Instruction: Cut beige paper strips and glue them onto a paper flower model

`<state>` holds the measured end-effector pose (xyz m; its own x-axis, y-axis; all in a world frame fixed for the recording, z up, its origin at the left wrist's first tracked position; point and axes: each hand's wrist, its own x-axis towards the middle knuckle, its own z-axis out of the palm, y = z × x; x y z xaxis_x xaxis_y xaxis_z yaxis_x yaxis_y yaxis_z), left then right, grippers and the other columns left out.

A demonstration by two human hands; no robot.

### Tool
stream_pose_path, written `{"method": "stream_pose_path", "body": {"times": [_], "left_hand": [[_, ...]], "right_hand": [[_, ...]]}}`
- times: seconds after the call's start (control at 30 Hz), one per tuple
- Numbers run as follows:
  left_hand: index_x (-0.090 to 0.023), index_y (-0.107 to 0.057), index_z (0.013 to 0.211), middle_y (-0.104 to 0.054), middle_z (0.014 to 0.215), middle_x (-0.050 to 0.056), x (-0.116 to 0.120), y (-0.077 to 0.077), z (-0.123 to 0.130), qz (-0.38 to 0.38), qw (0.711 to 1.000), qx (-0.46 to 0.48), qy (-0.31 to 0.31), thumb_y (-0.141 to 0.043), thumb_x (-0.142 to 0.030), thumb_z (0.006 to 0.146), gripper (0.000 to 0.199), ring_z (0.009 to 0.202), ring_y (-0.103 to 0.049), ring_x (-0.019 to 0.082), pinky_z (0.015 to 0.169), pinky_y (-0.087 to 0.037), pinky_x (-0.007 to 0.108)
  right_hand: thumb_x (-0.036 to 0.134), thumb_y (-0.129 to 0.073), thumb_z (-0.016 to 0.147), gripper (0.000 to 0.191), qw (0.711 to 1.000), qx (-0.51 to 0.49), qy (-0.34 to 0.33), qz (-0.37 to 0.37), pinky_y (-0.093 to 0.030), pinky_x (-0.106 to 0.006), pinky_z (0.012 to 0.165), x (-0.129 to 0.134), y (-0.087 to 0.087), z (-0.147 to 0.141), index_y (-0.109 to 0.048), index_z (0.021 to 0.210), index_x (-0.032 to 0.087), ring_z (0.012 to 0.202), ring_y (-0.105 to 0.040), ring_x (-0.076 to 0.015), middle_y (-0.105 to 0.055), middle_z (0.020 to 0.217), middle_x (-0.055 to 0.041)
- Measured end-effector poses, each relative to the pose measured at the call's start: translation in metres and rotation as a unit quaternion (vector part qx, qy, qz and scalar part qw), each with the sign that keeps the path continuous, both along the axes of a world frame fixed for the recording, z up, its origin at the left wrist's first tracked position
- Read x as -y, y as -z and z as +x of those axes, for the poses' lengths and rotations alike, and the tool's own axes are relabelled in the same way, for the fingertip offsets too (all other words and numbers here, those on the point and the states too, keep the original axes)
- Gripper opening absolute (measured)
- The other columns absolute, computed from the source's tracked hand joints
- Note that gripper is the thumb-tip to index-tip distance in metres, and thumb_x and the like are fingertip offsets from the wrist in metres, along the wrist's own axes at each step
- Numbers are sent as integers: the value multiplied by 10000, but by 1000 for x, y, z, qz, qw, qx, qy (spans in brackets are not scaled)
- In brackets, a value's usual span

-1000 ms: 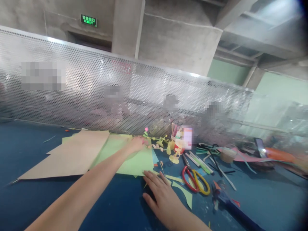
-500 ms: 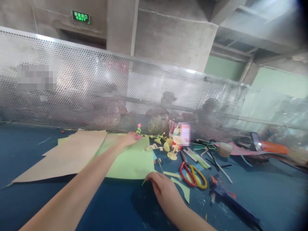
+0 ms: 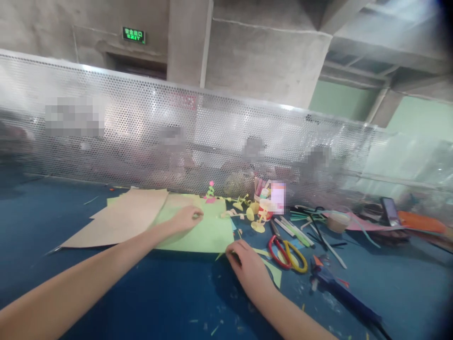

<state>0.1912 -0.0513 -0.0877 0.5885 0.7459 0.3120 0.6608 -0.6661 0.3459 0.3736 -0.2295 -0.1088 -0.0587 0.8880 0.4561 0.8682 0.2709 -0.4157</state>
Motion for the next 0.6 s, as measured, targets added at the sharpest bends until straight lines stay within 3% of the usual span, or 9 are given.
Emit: {"method": "stream_pose_path", "body": {"times": [0.13, 0.23, 0.4, 0.6], "left_hand": [[-182, -677, 937, -684, 989, 75, 46, -4, -37, 12, 1000, -9, -9, -377, -414, 849, 390, 925, -611, 233, 835, -433, 317], [-180, -679, 929, -681, 1002, 89, 62, -6, -64, 12, 999, -13, -33, -341, -474, 850, 454, 934, -608, 246, 832, -426, 324], [-174, -661, 945, -680, 987, 104, 65, 0, -99, 2, 996, -1, -93, -269, -527, 858, 534, 898, -619, 250, 789, -437, 323], [-164, -655, 879, -678, 920, 110, 61, 3, -118, 10, 992, 16, -128, -265, -500, 865, 515, 864, -618, 245, 771, -435, 319]], "right_hand": [[135, -412, 842, 141, 1000, 6, 12, 0, -441, -308, 675, 10, 1, -8, -535, 829, 204, 736, -566, -191, -586, 810, -32], [115, -399, 814, 153, 1000, 9, 8, -3, -439, -314, 675, 16, 4, -13, -519, 843, 205, 735, -571, -196, -597, 780, -26], [55, -431, 718, 234, 1000, 4, -7, -10, -467, -314, 702, 21, 6, -19, -537, 874, 193, 765, -603, -187, -634, 821, -32], [132, -425, 812, 288, 998, 2, -56, -6, -453, -348, 892, 23, 1, -22, -653, 970, 208, 965, -617, -183, -683, 1011, -56]]}}
